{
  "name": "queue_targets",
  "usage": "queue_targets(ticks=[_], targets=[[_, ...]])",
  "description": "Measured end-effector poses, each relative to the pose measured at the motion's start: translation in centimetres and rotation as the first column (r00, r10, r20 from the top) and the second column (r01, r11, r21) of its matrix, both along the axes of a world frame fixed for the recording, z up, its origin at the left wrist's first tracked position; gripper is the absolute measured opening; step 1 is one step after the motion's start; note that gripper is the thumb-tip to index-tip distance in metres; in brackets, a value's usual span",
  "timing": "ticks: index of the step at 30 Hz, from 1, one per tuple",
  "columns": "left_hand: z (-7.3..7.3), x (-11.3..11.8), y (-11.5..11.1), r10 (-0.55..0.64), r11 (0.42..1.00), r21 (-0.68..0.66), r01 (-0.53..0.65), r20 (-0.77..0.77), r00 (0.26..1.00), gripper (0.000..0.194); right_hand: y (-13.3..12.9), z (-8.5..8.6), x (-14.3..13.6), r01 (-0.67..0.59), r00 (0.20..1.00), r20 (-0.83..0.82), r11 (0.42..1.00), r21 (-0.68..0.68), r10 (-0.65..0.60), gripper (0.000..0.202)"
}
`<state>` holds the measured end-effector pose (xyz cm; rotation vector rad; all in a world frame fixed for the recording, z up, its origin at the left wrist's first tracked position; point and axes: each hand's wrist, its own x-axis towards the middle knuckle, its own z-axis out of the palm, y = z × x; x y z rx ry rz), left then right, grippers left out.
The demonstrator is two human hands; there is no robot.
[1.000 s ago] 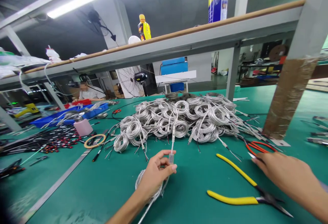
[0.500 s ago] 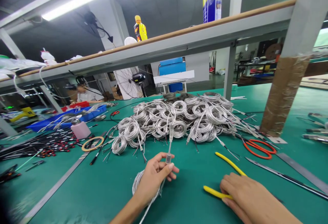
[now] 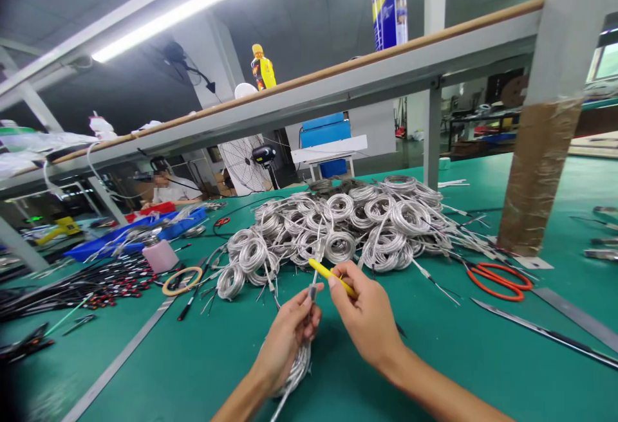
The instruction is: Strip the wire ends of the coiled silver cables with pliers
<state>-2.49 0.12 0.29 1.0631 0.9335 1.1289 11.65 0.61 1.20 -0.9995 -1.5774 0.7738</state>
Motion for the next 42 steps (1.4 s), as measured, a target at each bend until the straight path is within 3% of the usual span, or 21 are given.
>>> queue_targets(ticks=[3, 7, 9, 15, 21, 26, 29, 35, 42], targets=[[-0.2, 0.0, 0.1, 0.027, 0.998, 0.050, -0.026, -0.014, 1.000, 0.049, 1.2, -1.9, -0.3, 0.056, 0.997, 0.052, 0.998, 0.041, -0.058, 0.027], [-0.4, 0.1, 0.3, 0.043, 0.991, 0.128, -0.034, -0.066, 0.997, 0.041, 1.6, -3.4, -0.4, -0.058, 0.993, 0.103, 0.998, -0.024, 0.060, 0.025], [-0.4, 0.1, 0.3, 0.038, 0.986, 0.163, -0.020, -0.114, 0.993, 0.038, 1.5, -3.4, -0.3, -0.121, 0.988, 0.087, 0.990, -0.070, 0.127, 0.025], [-0.2, 0.4, 0.0, 0.066, 0.983, 0.183, -0.021, -0.244, 0.967, 0.039, 1.5, -3.2, 0.1, -0.235, 0.971, -0.009, 0.948, -0.215, 0.238, 0.050], [-0.1, 0.7, -0.2, 0.082, 0.975, 0.223, -0.005, -0.336, 0.938, 0.036, 1.7, -3.6, 0.1, -0.202, 0.979, 0.011, 0.969, -0.139, 0.206, 0.043], [-0.1, 0.8, -0.3, 0.036, 0.983, 0.181, 0.022, -0.310, 0.950, 0.039, 2.0, -2.2, 0.2, -0.235, 0.972, -0.022, 0.970, -0.067, 0.234, 0.036], [-0.2, 0.7, 0.0, 0.060, 0.986, 0.165, -0.013, -0.281, 0.958, 0.037, 1.8, -2.1, 0.3, -0.237, 0.972, -0.025, 0.967, -0.098, 0.236, 0.037], [-0.2, 0.7, 0.2, 0.092, 0.992, 0.107, -0.069, -0.231, 0.969, 0.031, 1.2, -3.7, 0.0, -0.244, 0.963, 0.072, 0.952, -0.184, 0.260, 0.049], [-0.4, 0.7, 0.2, 0.079, 0.988, 0.149, -0.041, -0.262, 0.962, 0.030, 1.4, -3.1, -0.2, -0.137, 0.982, 0.120, 0.987, -0.088, 0.147, 0.036]])
